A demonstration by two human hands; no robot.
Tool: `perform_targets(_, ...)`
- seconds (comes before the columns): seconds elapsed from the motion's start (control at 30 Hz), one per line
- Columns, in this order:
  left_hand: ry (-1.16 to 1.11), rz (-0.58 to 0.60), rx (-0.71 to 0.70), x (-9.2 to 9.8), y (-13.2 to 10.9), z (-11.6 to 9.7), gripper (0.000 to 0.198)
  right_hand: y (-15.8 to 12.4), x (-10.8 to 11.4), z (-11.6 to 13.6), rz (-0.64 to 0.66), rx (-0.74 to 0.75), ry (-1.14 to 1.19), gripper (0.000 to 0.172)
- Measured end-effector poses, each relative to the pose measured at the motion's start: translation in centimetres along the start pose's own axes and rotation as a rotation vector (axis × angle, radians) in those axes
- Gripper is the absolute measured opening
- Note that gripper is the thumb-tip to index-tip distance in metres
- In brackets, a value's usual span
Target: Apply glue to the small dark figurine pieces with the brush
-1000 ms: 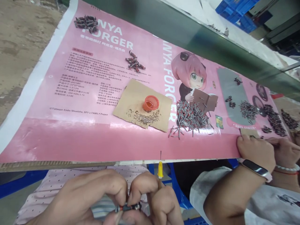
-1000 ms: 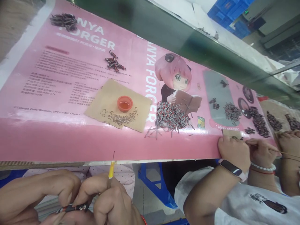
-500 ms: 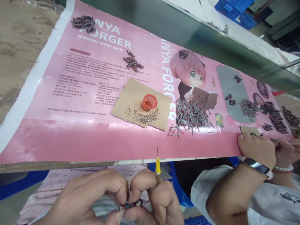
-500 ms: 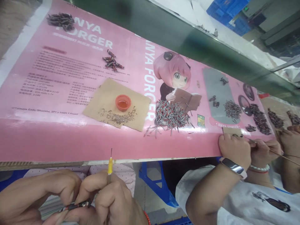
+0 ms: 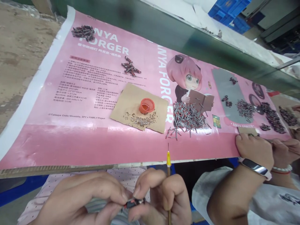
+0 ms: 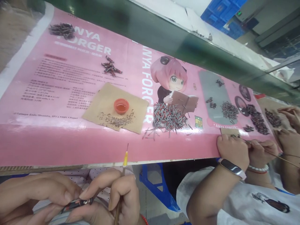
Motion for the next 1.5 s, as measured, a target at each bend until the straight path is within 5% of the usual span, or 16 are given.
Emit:
perform_targets(0.13,0.045,-0.036,0.034,-0.4,-1.8,1.0,0.043,1.0,0.2,-0.4,0.046,-0.156,-0.065,0.084)
perform_targets(0.33,0.059,-0.03,0.021,-0.8,-1.9,1.4,0.044,0.4,-0.1,-1.2,0.018,-0.219,-0.041,0.084)
perform_targets(0.53,0.066,-0.029,0.018,-0.8,-2.0,1.5,0.044,-1.5,-1.0,-1.0,-0.242,0.048,0.097,0.071)
perform_targets(0.8,0.078,-0.025,0.018,-0.8,-2.1,1.4,0.044,-2.6,-0.9,-1.5,-0.292,0.011,0.091,0.058)
perform_targets(1.33,0.109,-0.018,0.032,-0.6,-2.7,1.4,0.043,-0.9,-1.5,0.1,0.063,0.049,0.101,0.053)
perform_targets(1.5,0.11,-0.018,0.035,-0.7,-2.9,1.6,0.044,-1.7,-1.2,-0.1,0.008,0.022,0.046,0.059)
Point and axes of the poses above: each hand's wrist, its own y-axis towards the middle knuckle, its own x-axis out of the back of the hand, z = x × y, the point moved 6 cm from there along y, towards the middle knuckle, and after that the axes turned 5 degrees about -z, right-handed, at the moved point
